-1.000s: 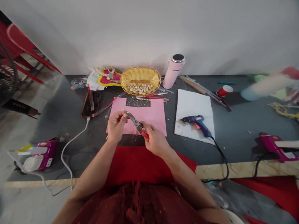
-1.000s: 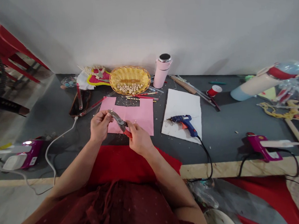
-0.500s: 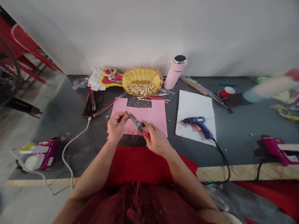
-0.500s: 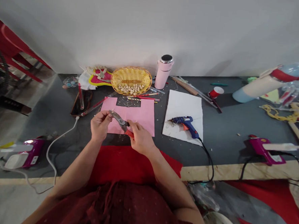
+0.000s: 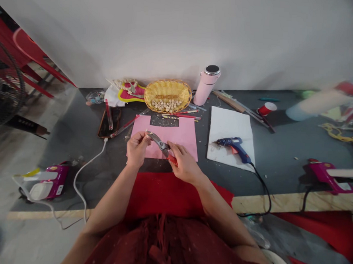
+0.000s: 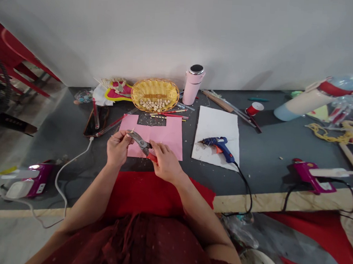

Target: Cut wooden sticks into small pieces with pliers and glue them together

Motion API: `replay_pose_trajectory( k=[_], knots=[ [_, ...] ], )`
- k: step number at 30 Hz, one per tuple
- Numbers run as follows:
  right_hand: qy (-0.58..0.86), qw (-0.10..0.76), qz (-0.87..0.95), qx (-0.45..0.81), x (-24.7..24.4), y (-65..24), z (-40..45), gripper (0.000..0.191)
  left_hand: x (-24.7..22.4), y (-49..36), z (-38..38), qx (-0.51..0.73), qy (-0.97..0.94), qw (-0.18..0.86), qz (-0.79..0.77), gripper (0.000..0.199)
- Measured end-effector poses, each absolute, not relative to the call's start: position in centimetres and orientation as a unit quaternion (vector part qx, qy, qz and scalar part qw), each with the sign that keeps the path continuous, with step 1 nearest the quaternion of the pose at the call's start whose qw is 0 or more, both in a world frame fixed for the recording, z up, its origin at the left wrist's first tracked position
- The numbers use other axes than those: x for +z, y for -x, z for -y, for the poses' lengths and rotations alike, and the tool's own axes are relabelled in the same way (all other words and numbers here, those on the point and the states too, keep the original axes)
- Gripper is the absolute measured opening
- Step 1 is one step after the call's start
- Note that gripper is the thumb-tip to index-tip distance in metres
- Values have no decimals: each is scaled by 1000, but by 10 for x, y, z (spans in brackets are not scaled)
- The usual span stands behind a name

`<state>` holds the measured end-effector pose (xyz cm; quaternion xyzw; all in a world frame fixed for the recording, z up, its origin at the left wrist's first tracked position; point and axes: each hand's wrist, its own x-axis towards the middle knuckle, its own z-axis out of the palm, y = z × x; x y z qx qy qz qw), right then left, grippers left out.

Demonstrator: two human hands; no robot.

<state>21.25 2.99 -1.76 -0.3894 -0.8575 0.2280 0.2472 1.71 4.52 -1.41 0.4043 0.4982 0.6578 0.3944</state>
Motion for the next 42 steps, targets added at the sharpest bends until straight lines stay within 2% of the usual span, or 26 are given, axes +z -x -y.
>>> replay_pose_trajectory(
  k=[9,26,36,42],
  knots=[
    [382,264,841,277,-18,-209,-27,67,-12,-18,-44,665,-399,405,-484,21],
    [426,231,817,313,-9,-207,-22,62,-8,-18,-39,633,-452,325,-539,19],
    [398,234,852,247,-15,-212,-28,70,-3,-11,-35,578,-530,240,-572,21],
    [398,246,851,238,-17,-211,-29,69,-8,-8,-37,595,-530,284,-533,21]
  ],
)
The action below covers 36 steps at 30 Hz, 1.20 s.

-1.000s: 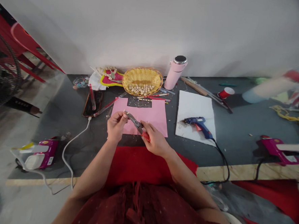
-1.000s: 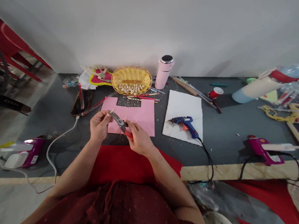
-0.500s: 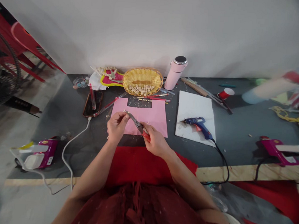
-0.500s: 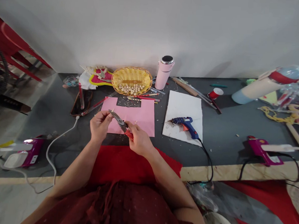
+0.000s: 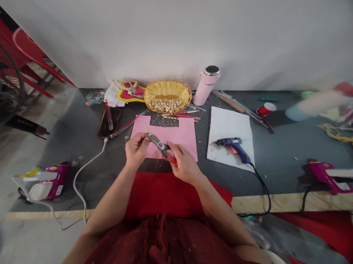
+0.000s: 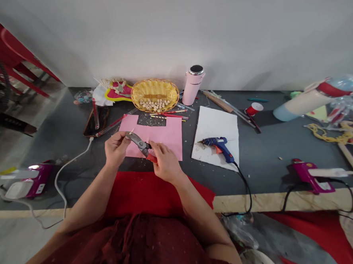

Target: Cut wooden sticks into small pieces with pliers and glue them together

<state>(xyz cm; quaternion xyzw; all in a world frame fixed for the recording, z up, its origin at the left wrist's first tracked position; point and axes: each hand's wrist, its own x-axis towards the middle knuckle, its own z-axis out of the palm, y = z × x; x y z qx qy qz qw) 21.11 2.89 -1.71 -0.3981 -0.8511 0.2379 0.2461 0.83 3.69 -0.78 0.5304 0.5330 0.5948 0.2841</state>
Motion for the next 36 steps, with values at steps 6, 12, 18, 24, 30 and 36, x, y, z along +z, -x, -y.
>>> replay_pose_trajectory(
  k=[6,12,18,24,30,36],
  knots=[
    [379,269,844,269,-17,-210,-28,66,-10,-7,-38,596,-526,299,-527,24],
    [391,243,846,271,-14,-213,-28,67,-8,-7,-38,577,-538,290,-542,23],
    [422,221,837,270,-8,-212,-24,65,-5,-10,-36,567,-543,270,-558,23],
    [429,240,821,291,-11,-206,-21,65,-7,-13,-39,610,-496,283,-550,21],
    [430,248,821,283,-16,-206,-23,69,-7,-12,-40,615,-486,267,-561,20],
    [423,251,828,268,-18,-206,-24,71,-9,-12,-40,606,-496,260,-564,22]
  ],
)
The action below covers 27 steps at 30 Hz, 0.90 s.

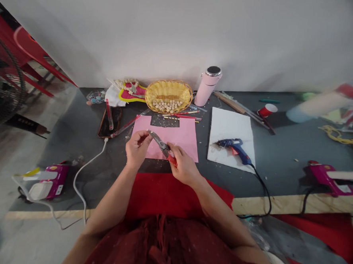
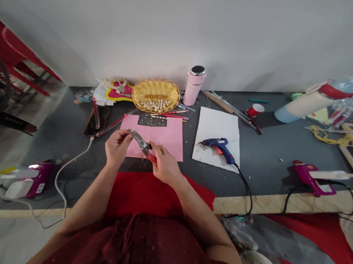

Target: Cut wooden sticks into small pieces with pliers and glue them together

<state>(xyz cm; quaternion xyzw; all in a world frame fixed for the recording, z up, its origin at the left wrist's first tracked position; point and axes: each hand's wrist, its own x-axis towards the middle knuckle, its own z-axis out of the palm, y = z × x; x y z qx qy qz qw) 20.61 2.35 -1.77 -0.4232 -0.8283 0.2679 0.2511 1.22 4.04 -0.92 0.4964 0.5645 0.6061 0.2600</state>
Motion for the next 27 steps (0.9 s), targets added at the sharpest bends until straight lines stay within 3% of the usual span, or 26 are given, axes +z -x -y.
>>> replay_pose_trajectory(
  k=[13,27],
  knots=[
    [398,255,845,250,-17,-210,-28,71,-2,-7,-37,553,-559,189,-589,20],
    [441,222,833,248,-13,-208,-21,67,-2,-13,-35,558,-534,221,-595,19]
  ],
)
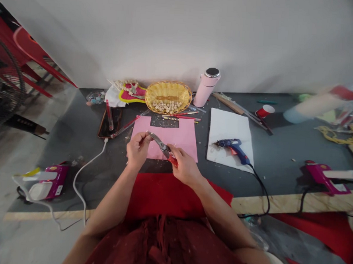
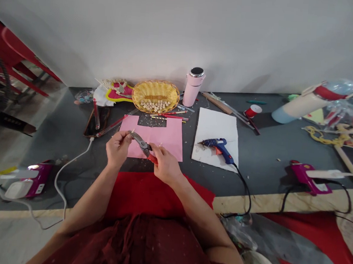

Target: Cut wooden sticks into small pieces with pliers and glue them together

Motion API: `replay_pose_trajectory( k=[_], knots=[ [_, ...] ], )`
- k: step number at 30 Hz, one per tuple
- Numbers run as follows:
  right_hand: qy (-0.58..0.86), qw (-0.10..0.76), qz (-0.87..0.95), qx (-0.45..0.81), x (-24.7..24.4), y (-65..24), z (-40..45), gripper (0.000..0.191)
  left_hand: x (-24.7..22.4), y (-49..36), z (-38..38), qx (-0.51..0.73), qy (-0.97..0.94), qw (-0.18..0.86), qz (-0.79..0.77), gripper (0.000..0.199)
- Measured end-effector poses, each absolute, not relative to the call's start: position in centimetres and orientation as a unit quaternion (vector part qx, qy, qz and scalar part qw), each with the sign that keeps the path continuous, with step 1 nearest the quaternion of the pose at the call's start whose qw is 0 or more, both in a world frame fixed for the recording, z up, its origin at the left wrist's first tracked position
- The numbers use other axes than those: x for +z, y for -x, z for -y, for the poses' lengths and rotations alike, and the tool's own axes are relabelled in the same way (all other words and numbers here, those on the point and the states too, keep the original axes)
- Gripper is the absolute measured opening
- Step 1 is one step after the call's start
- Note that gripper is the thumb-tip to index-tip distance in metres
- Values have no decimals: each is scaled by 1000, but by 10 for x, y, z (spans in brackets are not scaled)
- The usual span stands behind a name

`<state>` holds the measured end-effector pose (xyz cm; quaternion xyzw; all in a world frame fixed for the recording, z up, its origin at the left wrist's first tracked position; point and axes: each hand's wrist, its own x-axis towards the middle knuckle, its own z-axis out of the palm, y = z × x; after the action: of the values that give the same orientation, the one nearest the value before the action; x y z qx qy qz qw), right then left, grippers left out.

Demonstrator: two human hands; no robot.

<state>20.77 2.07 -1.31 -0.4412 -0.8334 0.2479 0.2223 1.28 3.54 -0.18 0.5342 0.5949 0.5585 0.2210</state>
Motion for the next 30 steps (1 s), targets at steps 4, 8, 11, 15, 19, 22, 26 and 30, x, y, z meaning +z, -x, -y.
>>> replay_pose_trajectory(
  k=[4,8,11,15,19,22,26,30],
  knots=[
    [441,229,830,254,-16,-205,-22,67,-5,-12,-38,585,-514,238,-580,22],
    [419,228,845,243,-17,-207,-25,72,-5,-11,-37,579,-520,227,-585,21],
    [402,236,854,232,-17,-210,-28,72,-3,-10,-36,566,-539,238,-576,22],
    [396,241,854,239,-16,-212,-28,71,-3,-8,-37,555,-552,262,-565,23],
    [407,232,847,253,-13,-211,-26,69,-3,-8,-37,555,-547,262,-570,22],
    [425,218,843,248,-10,-210,-23,69,-3,-9,-36,556,-542,264,-573,22],
    [444,208,836,245,-12,-208,-20,70,-2,-12,-36,557,-540,259,-576,22],
    [440,235,829,251,-16,-205,-21,70,-5,-13,-39,588,-509,279,-563,23]
  ],
)
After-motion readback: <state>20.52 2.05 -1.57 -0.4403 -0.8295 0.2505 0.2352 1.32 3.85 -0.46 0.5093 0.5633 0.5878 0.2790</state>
